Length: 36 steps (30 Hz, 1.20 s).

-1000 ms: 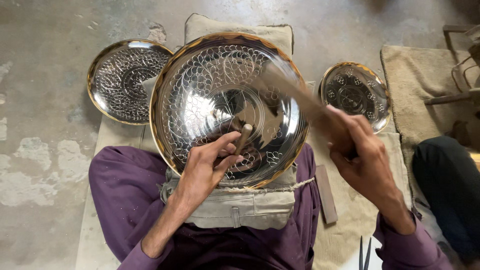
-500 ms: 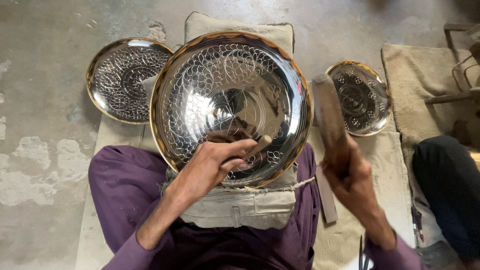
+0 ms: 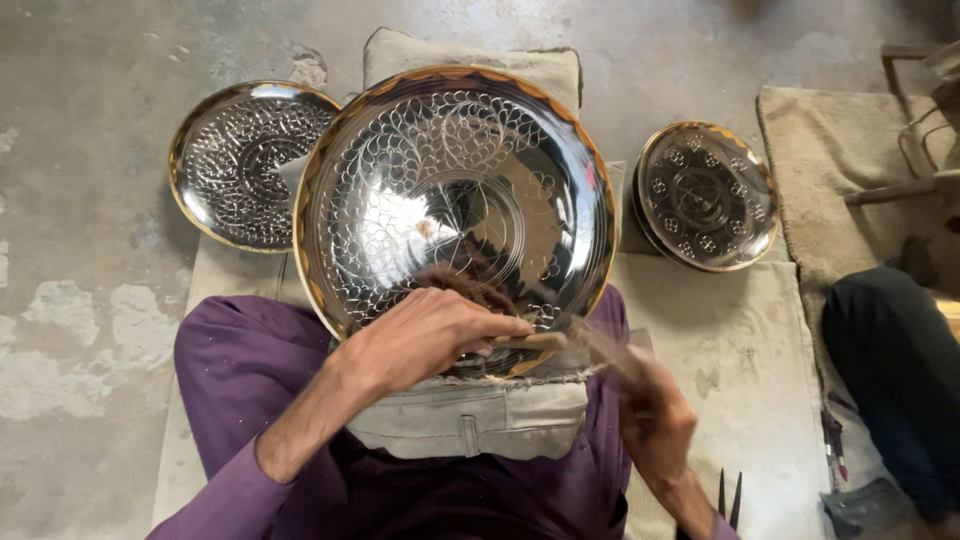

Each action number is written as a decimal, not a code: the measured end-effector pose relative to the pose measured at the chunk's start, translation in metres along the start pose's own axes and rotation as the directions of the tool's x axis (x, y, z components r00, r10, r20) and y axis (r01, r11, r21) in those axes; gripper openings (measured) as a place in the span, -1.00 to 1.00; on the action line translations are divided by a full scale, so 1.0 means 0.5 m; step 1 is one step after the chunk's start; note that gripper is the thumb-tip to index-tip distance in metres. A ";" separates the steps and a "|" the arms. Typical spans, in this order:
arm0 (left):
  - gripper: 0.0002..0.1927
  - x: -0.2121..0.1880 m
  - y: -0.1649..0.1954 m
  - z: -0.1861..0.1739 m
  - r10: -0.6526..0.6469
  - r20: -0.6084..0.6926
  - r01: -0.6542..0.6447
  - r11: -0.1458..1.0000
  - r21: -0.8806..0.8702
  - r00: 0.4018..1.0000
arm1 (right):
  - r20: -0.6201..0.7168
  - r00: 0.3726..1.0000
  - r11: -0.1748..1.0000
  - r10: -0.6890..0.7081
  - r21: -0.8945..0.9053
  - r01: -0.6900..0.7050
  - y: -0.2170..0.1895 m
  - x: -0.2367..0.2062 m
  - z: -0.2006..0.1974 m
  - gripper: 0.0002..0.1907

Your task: The person sits on the floor with an engraved metal tray on a lap cushion, holding a small punch against the tray's decorative pattern with one hand and striking it with a wooden mallet in the other, repositioning the punch repeatedly to work the design across the tray surface.

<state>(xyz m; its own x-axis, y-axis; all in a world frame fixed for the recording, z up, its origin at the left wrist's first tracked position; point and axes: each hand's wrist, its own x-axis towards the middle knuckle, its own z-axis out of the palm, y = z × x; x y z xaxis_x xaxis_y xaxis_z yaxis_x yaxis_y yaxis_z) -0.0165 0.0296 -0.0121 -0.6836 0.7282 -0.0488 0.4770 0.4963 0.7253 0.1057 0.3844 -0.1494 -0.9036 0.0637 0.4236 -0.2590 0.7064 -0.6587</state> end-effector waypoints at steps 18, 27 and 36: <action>-0.47 -0.016 -0.024 0.037 -0.200 -0.247 0.129 0.952 -0.277 0.948 | 0.265 0.961 0.961 -0.075 -0.238 0.140 -0.076 0.182 -0.094 -0.28; -0.50 -0.030 -0.019 0.037 -0.161 -0.311 0.042 0.933 -0.357 0.937 | 0.405 0.885 0.883 -0.228 -0.296 0.364 -0.166 0.287 -0.123 -0.27; -0.51 -0.036 -0.028 0.093 -0.254 -0.563 0.053 0.936 -0.348 0.786 | 0.486 0.848 0.918 -0.211 -0.201 0.343 -0.237 0.390 -0.093 -0.29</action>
<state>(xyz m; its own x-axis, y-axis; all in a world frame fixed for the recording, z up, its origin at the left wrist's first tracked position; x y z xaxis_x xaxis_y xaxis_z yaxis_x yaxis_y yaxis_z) 0.0149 0.0316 -0.0531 -0.9698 0.1803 0.1644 0.2181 0.3383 0.9154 -0.0239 0.3459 0.0403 -0.8776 -0.4374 0.1962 -0.4792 0.8115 -0.3343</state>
